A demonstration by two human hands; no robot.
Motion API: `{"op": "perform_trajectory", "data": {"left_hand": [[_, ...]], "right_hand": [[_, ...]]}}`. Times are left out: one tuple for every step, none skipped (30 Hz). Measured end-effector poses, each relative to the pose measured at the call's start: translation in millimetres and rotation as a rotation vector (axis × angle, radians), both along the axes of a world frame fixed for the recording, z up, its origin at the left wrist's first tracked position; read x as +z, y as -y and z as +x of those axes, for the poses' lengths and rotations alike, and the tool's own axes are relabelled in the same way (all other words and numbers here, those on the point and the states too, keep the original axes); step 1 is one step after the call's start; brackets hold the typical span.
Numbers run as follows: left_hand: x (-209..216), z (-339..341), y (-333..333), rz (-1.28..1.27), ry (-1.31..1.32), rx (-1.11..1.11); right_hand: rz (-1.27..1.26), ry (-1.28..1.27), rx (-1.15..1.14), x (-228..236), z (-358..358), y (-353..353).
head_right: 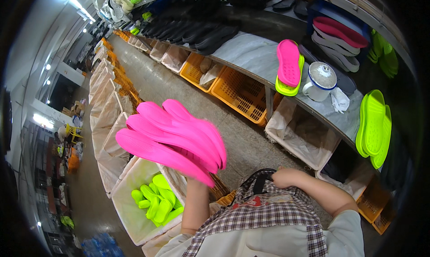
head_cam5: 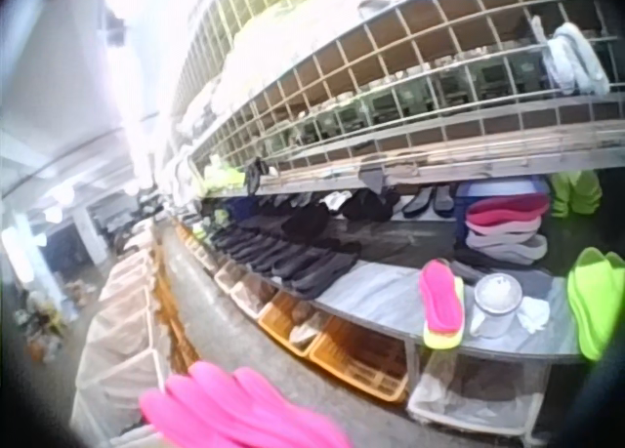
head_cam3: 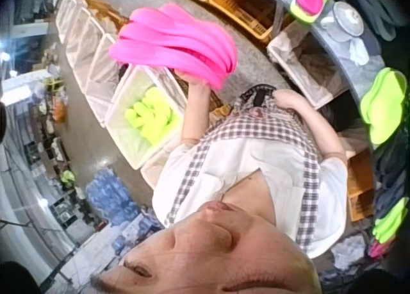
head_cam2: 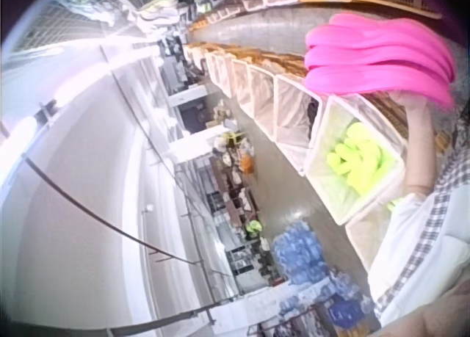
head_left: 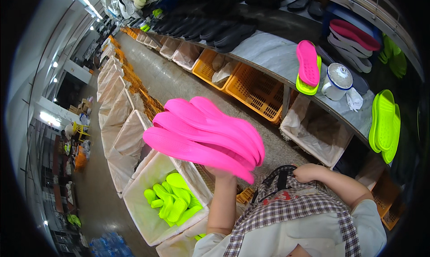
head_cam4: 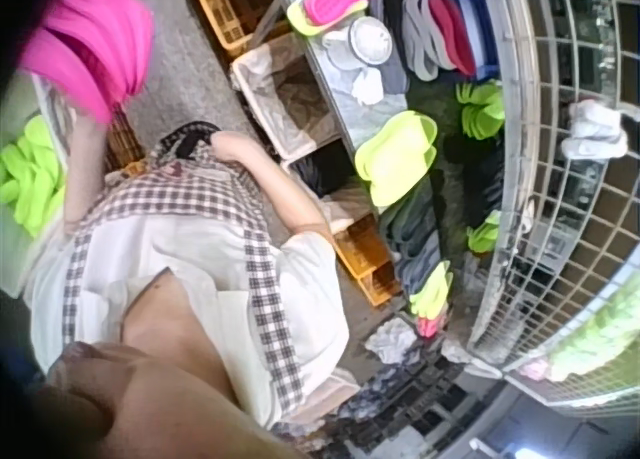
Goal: The person picks up stacks of pink, green, and gray slippers from bins, inspects them, and places them on a shelf. The person repeats this process for multiple colors, organizing the slippers by color on the shelf.
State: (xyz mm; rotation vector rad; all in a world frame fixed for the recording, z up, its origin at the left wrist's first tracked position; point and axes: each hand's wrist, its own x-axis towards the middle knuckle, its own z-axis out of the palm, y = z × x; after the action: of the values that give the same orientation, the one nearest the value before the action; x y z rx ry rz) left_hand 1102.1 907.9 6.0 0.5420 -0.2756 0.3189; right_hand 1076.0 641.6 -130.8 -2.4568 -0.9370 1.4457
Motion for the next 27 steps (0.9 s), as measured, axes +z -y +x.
{"op": "perform_trajectory", "data": {"left_hand": [[4,0,3,-0.008,0.009,-0.026],[7,1,4,-0.015,0.019,-0.055],[9,1,6,-0.022,0.025,-0.082],[11,2,8,-0.026,0.03,-0.106],[12,2,9,-0.029,0.029,-0.124],[12,1,10,-0.033,0.029,-0.141],[12,1,10,-0.039,0.031,-0.153],[12,1,11,-0.049,0.034,-0.156],[12,1,10,-0.049,0.032,-0.173],[12,0,10,-0.051,0.029,-0.183],[12,1,10,-0.054,0.026,-0.192],[11,0,9,-0.056,0.024,-0.201],[10,0,9,-0.059,0.019,-0.206],[9,-1,7,-0.064,0.013,-0.21],[7,-2,5,-0.068,0.009,-0.217],[5,-3,3,-0.067,0.0,-0.217],[1,-4,0,-0.066,-0.01,-0.22],[-3,-6,-3,-0.054,-0.025,-0.214],[-8,-6,-6,-0.037,-0.039,-0.211],[-14,-7,-8,-0.001,-0.055,-0.199],[-20,-9,-10,0.06,-0.086,-0.176],[-26,-9,-11,0.169,-0.099,-0.152],[-32,-9,-11,0.279,-0.124,-0.124],[-38,-10,-10,0.414,-0.148,-0.101],[-43,-12,-9,0.386,-0.238,-0.128],[-48,-13,-6,0.447,-0.272,-0.12],[-52,-13,-3,0.453,-0.28,-0.122]], "right_hand": [[0.01,0.016,0.05,-15,1,-11],[-0.048,-0.032,0.138,-29,5,-26],[-0.121,-0.067,0.254,-41,9,-38],[-0.025,-0.05,0.215,-48,9,-44],[0.036,-0.03,0.19,-54,9,-48],[0.078,-0.021,0.196,-58,9,-51],[0.166,-0.044,0.099,-60,10,-49],[0.145,-0.049,0.089,-60,9,-50],[0.124,-0.056,0.08,-60,8,-48],[0.103,-0.064,0.07,-59,6,-47],[0.108,-0.035,0.08,-56,6,-46],[0.113,-0.007,0.09,-52,7,-46],[0.086,0.019,0.123,-47,8,-47],[0.154,0.023,0.071,-39,10,-48],[0.192,0.027,0.041,-28,12,-47],[0.179,0.025,0.016,-14,15,-45],[0.274,0.045,-0.059,3,20,-42],[0.449,0.084,-0.294,23,23,-40],[0.591,0.115,-0.538,45,24,-37],[0.813,0.072,-0.74,68,21,-36],[1.118,0.023,-0.926,91,18,-38],[1.276,0.11,-0.941,111,14,-43],[1.372,0.139,-0.836,130,8,-43],[1.33,0.221,-0.686,143,9,-44],[1.163,0.464,-0.494,153,10,-42],[1.078,0.627,-0.515,158,9,-50],[1.014,0.59,-0.59,160,12,-53]]}}
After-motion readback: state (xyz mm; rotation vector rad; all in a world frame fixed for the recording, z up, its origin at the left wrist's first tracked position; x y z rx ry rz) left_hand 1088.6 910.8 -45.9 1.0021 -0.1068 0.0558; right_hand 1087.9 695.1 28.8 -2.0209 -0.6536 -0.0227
